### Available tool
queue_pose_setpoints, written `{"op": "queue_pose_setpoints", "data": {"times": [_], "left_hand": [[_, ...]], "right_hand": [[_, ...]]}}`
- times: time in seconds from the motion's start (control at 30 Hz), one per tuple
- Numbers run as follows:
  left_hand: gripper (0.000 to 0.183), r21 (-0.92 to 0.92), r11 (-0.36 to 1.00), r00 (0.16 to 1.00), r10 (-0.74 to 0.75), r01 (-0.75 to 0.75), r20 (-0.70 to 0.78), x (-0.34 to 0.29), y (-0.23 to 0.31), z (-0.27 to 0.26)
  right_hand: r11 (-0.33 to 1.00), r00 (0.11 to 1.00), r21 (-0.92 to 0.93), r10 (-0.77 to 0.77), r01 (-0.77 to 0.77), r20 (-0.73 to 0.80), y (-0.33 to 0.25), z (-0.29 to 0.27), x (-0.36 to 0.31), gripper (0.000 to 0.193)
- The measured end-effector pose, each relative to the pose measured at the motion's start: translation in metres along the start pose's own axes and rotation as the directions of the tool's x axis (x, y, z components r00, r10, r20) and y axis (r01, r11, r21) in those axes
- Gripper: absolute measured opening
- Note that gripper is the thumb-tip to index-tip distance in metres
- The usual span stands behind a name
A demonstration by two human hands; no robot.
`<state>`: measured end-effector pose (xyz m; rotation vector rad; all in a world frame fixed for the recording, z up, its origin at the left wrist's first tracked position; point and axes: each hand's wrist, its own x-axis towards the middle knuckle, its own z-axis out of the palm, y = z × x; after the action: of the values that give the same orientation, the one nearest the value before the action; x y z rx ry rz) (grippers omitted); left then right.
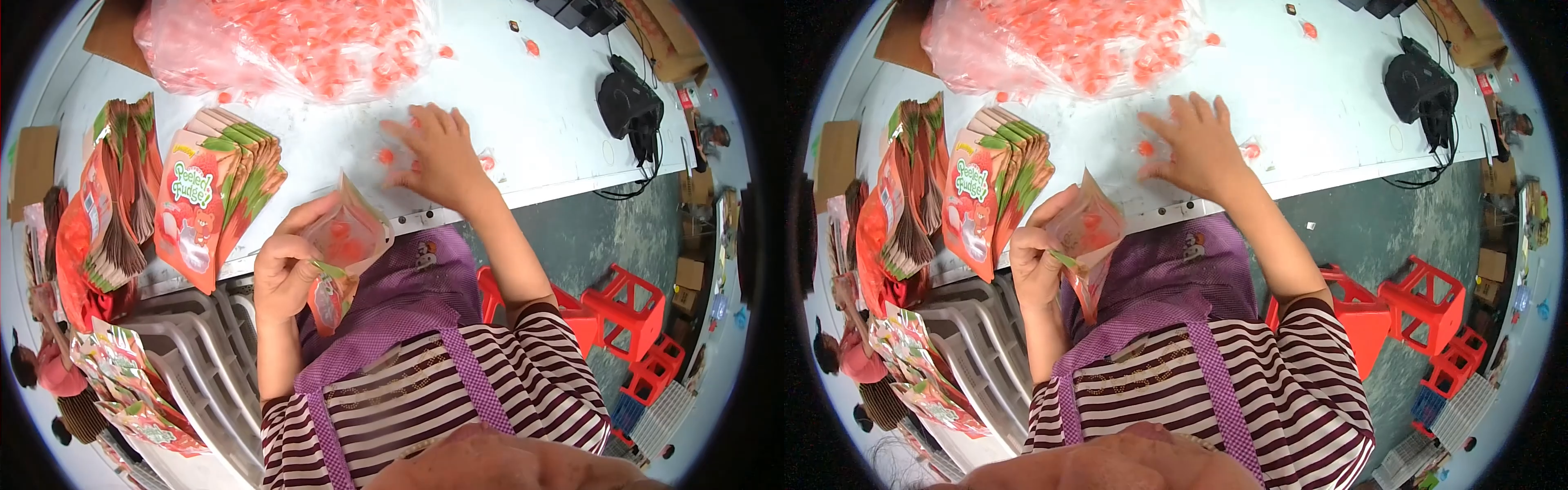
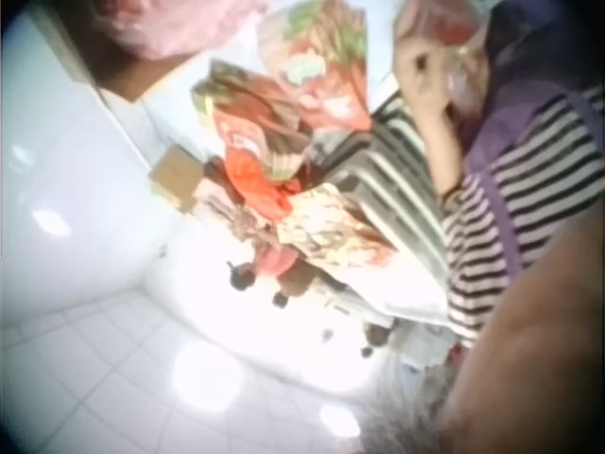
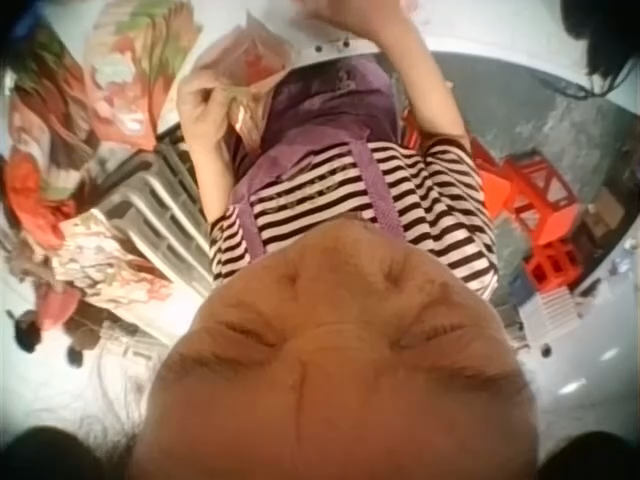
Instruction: Manually placing small pieces of candy into individual plastic bags and sealing them.
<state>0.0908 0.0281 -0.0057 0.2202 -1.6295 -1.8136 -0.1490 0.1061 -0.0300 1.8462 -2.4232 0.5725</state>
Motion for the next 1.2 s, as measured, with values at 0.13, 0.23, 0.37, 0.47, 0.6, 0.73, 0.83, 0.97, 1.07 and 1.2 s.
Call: {"op": "queue_pose_setpoints", "data": {"times": [0.13, 0.23, 0.37, 0.47, 0.6, 0.73, 0.83, 0.97, 1.07, 1.2], "left_hand": [[0.016, 0.015, 0.999, 0.999, -0.048, 0.048, -0.005, 0.005, 0.006, 0.006], [0.017, 0.103, 0.993, 0.998, 0.048, -0.052, 0.039, 0.009, 0.011, 0.003], [0.019, 0.118, 0.992, 0.999, 0.049, -0.050, 0.017, 0.010, 0.018, 0.005], [0.017, 0.164, 0.984, 0.997, 0.074, -0.073, -0.005, 0.016, 0.024, 0.013], [0.011, 0.514, 0.821, 0.962, 0.273, -0.248, 0.029, 0.031, 0.039, 0.024], [0.007, 0.739, 0.656, 0.985, 0.164, -0.153, 0.058, 0.055, 0.029, 0.039], [0.008, 0.784, 0.581, 0.975, 0.104, -0.220, 0.197, 0.056, -0.008, 0.036], [0.006, 0.732, 0.660, 0.976, 0.008, -0.168, 0.218, 0.059, -0.014, 0.048], [0.005, 0.735, 0.651, 0.969, 0.009, -0.192, 0.245, 0.061, -0.015, 0.050], [0.004, 0.745, 0.638, 0.969, 0.008, -0.194, 0.246, 0.062, -0.016, 0.052]], "right_hand": [[0.987, 0.987, 0.001, -0.162, 0.162, 0.022, 0.005, 0.005, -0.008, 0.045], [0.982, 0.981, -0.062, -0.173, 0.179, 0.090, 0.014, -0.008, -0.014, 0.039], [0.979, 0.983, -0.099, -0.174, 0.179, 0.052, 0.021, -0.036, -0.024, 0.032], [0.983, 0.984, -0.040, -0.176, 0.177, 0.034, 0.032, -0.032, -0.034, 0.031], [0.992, 0.992, -0.021, -0.124, 0.125, 0.035, 0.038, -0.025, -0.037, 0.026], [0.991, 0.974, -0.020, -0.133, 0.132, -0.183, 0.051, -0.006, -0.038, 0.018], [0.992, 0.960, 0.010, -0.118, 0.125, -0.256, 0.056, -0.006, -0.033, 0.015], [0.873, 0.898, 0.485, 0.243, -0.038, -0.367, 0.067, -0.004, -0.032, 0.011], [0.395, 0.740, 0.890, 0.664, -0.227, -0.106, 0.075, -0.015, -0.026, 0.014], [-0.007, 0.613, 0.998, 0.788, -0.069, 0.049, 0.050, -0.040, -0.010, 0.022]]}}
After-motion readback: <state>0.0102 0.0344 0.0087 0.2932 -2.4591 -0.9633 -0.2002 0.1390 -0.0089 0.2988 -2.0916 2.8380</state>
